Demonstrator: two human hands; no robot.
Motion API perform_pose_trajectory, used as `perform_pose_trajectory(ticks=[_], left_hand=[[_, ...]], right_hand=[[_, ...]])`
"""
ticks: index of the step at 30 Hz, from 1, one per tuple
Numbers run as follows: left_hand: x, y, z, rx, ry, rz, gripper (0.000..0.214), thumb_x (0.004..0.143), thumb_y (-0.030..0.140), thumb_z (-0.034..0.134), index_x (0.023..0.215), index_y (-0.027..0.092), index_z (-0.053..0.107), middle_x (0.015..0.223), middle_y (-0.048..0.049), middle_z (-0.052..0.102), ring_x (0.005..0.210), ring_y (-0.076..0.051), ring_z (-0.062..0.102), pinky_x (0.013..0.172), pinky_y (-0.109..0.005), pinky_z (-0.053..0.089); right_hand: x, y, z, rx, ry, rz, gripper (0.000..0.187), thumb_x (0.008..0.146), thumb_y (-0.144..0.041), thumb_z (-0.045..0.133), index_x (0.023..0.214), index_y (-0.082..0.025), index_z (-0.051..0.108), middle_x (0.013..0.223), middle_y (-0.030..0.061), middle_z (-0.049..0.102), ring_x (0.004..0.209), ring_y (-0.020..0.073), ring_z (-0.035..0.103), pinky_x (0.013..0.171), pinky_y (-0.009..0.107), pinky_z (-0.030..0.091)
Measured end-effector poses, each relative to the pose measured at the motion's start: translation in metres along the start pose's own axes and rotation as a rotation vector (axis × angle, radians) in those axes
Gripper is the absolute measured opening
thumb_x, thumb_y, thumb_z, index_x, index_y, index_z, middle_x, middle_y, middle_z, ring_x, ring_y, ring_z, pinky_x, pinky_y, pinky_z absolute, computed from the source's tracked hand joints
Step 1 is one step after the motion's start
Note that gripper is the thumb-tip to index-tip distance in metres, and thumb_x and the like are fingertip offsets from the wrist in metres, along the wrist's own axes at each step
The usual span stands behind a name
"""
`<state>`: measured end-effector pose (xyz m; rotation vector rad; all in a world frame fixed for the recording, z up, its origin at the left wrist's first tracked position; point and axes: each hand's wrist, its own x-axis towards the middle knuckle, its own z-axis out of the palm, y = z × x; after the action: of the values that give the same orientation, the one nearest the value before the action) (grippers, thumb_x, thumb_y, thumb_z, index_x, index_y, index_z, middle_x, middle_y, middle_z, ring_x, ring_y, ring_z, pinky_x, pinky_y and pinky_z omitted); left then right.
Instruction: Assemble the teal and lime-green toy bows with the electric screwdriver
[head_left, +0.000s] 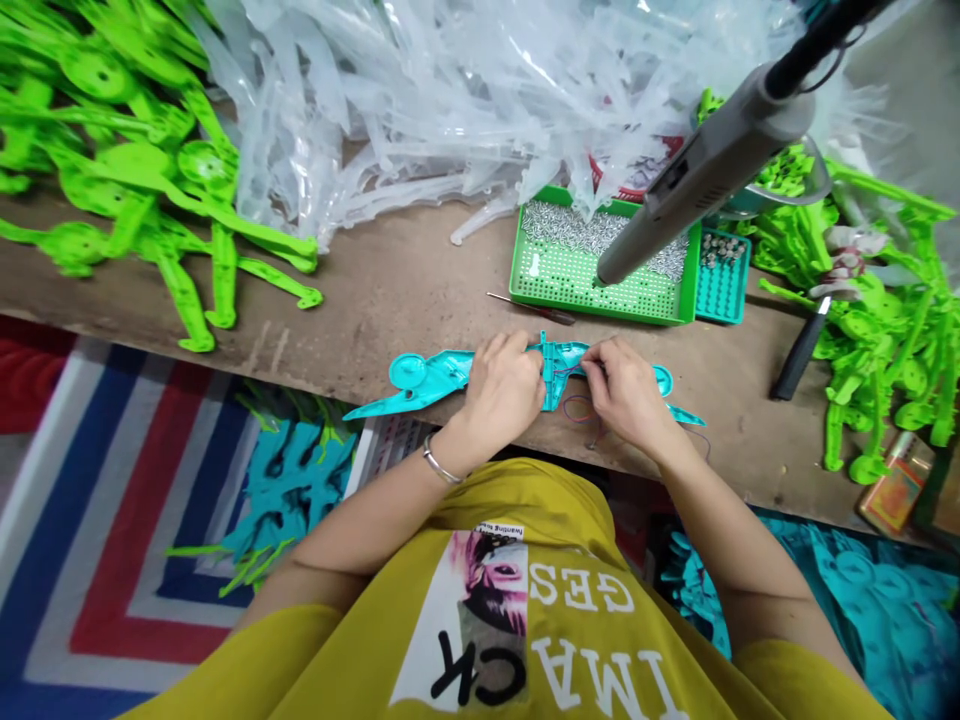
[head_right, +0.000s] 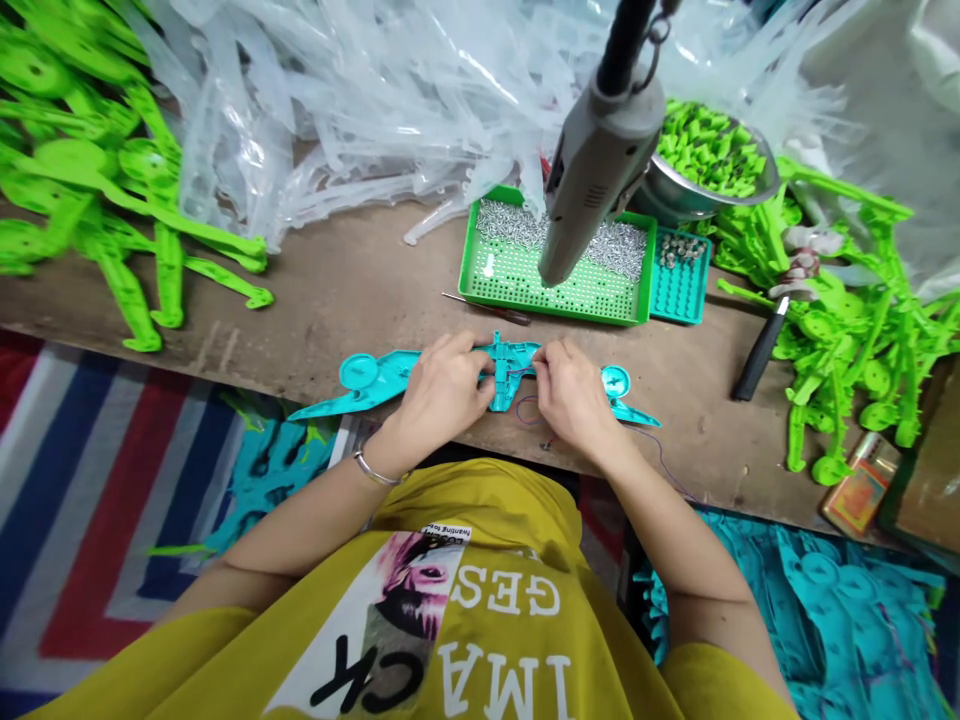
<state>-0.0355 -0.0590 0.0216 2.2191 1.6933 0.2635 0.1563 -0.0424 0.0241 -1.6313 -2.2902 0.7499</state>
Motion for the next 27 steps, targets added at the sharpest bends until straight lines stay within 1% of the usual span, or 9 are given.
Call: perform_pose_trajectory(ticks=[3,6,11,14,17,18,20,23,27], left_hand=[[0.0,0.0,0.001,-0.003,-0.009,-0.006,0.018,0.09,0.014,0.056,0.081,0.016,0.072,0.106,-0.0139,0.069,0.1,-0.032,0.064,0.085,-0.047,0.054],[-0.001,0.0,0.003,0.002,0.021,-0.011,0.02,0.09,0.013,0.055,0.079,0.017,0.071,0.107,-0.0142,0.069,0.098,-0.031,0.064,0.086,-0.048,0.054],[-0.003,0.002,0.006,0.028,0.066,0.011,0.018,0.087,0.009,0.054,0.081,0.016,0.069,0.105,-0.0144,0.068,0.099,-0.031,0.064,0.093,-0.051,0.054],[-0.002,-0.001,0.006,-0.034,0.068,0.012,0.017,0.087,0.008,0.053,0.081,0.016,0.067,0.101,-0.0132,0.067,0.098,-0.03,0.065,0.096,-0.052,0.054],[-0.001,-0.009,0.003,-0.156,0.056,0.007,0.015,0.087,0.008,0.054,0.08,0.017,0.063,0.099,-0.0127,0.067,0.099,-0.028,0.067,0.094,-0.048,0.057],[-0.001,-0.012,0.001,-0.198,0.054,0.007,0.013,0.087,0.008,0.054,0.082,0.016,0.063,0.102,-0.0135,0.067,0.103,-0.029,0.067,0.094,-0.047,0.057],[-0.003,-0.018,-0.004,-0.258,0.05,0.017,0.011,0.086,0.008,0.055,0.088,0.015,0.063,0.116,-0.0163,0.066,0.114,-0.03,0.067,0.098,-0.046,0.057],[-0.008,-0.024,-0.01,-0.275,0.011,0.069,0.015,0.084,0.007,0.056,0.095,0.014,0.063,0.139,-0.0207,0.058,0.132,-0.033,0.06,0.11,-0.048,0.053],[-0.012,-0.032,-0.012,-0.293,-0.047,0.136,0.015,0.087,0.012,0.06,0.102,0.014,0.063,0.149,-0.0207,0.051,0.142,-0.034,0.052,0.117,-0.05,0.048]], right_hand=[[0.0,-0.001,0.001,0.003,0.006,0.008,0.015,0.099,-0.022,0.044,0.092,-0.02,0.058,0.096,0.013,0.066,0.091,0.0271,0.062,0.084,0.039,0.047],[0.001,-0.002,0.0,0.021,0.009,0.009,0.014,0.098,-0.022,0.046,0.091,-0.021,0.058,0.094,0.0121,0.067,0.09,0.0265,0.062,0.083,0.038,0.047],[0.001,-0.003,-0.002,0.078,-0.001,0.019,0.014,0.098,-0.024,0.049,0.089,-0.022,0.059,0.093,0.0105,0.068,0.091,0.0257,0.063,0.083,0.037,0.047],[0.001,-0.004,-0.002,0.096,-0.005,0.027,0.014,0.098,-0.025,0.05,0.09,-0.022,0.061,0.095,0.0101,0.07,0.092,0.0252,0.064,0.083,0.037,0.047],[0.0,-0.005,0.0,0.064,-0.027,0.021,0.015,0.098,-0.027,0.052,0.092,-0.022,0.064,0.095,0.0096,0.071,0.093,0.0258,0.064,0.084,0.037,0.046],[0.0,-0.006,0.001,0.051,-0.03,0.019,0.015,0.098,-0.027,0.052,0.092,-0.022,0.065,0.095,0.0094,0.071,0.094,0.0261,0.064,0.085,0.038,0.046],[-0.001,-0.006,0.003,0.028,-0.029,0.02,0.016,0.099,-0.028,0.053,0.093,-0.022,0.067,0.095,0.0093,0.072,0.095,0.0266,0.064,0.086,0.038,0.046],[-0.001,-0.008,0.005,-0.007,-0.029,0.026,0.018,0.098,-0.028,0.055,0.093,-0.021,0.071,0.094,0.0094,0.071,0.094,0.0268,0.064,0.086,0.038,0.045],[-0.001,-0.013,0.007,-0.05,-0.019,0.039,0.019,0.098,-0.03,0.058,0.094,-0.022,0.075,0.091,0.0085,0.07,0.092,0.0266,0.064,0.085,0.038,0.044]])
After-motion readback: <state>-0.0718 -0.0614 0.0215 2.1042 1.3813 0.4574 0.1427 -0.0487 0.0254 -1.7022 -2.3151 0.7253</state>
